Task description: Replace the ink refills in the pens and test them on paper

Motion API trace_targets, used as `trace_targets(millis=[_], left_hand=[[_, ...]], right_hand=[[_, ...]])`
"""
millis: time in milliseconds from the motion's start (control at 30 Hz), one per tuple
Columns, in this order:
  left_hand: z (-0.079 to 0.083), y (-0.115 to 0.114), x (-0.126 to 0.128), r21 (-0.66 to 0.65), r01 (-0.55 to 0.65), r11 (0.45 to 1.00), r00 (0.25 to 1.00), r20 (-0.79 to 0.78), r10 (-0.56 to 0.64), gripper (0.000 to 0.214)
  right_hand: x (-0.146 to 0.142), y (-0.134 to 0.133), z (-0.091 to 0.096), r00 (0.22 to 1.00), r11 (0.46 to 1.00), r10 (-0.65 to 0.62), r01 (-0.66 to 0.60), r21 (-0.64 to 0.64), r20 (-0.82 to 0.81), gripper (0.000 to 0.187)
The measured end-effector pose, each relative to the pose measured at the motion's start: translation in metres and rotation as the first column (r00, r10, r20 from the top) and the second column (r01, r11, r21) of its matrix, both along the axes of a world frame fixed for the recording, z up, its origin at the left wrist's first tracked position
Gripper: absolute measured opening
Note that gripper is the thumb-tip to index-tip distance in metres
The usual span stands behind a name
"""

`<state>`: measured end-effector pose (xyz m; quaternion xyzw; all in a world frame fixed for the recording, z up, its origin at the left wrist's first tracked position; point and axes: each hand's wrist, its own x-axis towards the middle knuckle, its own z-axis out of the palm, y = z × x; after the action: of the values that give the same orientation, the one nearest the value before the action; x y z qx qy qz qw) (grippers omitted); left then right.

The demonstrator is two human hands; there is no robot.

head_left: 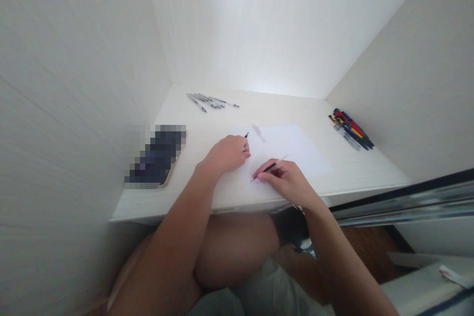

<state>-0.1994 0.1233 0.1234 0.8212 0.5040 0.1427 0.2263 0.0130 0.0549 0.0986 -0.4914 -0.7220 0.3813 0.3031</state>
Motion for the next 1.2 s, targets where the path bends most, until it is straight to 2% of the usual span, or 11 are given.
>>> trace_targets(millis=[333, 567, 733, 833, 900, 967, 1067, 1200], left_hand=[[-0.001, -0.002, 0.002, -0.005, -0.011, 1.0, 1.0, -0.025, 0.011, 0.015], [-0.005, -0.003, 0.0, 0.03, -0.001, 1.0, 0.996, 0.089, -0.001, 0.017], [-0.004, -0.003, 0.001, 0.005, -0.006, 1.0, 0.998, 0.061, 0.006, 0.017], [-0.001, -0.003, 0.003, -0.013, -0.018, 1.0, 0.999, 0.032, 0.019, 0.017], [0.001, -0.002, 0.003, -0.001, -0.018, 1.0, 0.999, 0.035, 0.018, 0.019], [0.003, -0.003, 0.004, 0.026, 0.023, 0.999, 0.994, 0.102, -0.025, 0.019], [0.005, -0.005, 0.007, 0.106, 0.105, 0.989, 0.951, 0.28, -0.131, 0.017], [0.006, -0.01, 0.014, 0.171, 0.102, 0.98, 0.889, 0.427, -0.167, 0.016]], right_hand=[[-0.004, 0.0, 0.0, 1.0, 0.999, -0.015, 0.014, 0.047, 0.025, 0.019], [-0.004, 0.0, -0.003, 1.0, 0.999, -0.02, 0.02, 0.049, -0.017, 0.02], [-0.004, 0.0, -0.004, 1.0, 0.999, -0.021, 0.022, 0.047, -0.021, 0.021], [-0.002, 0.0, -0.004, 0.996, 0.999, -0.022, 0.026, 0.042, -0.082, 0.022], [0.0, 0.001, -0.004, 0.98, 0.995, -0.072, 0.083, 0.05, -0.186, 0.026], [0.003, 0.002, -0.005, 0.926, 0.981, -0.164, 0.189, 0.04, -0.341, 0.026], [0.005, 0.004, -0.006, 0.763, 0.939, -0.303, 0.34, -0.045, -0.571, 0.024], [0.004, 0.007, -0.007, 0.558, 0.91, -0.354, 0.391, -0.138, -0.751, 0.031]])
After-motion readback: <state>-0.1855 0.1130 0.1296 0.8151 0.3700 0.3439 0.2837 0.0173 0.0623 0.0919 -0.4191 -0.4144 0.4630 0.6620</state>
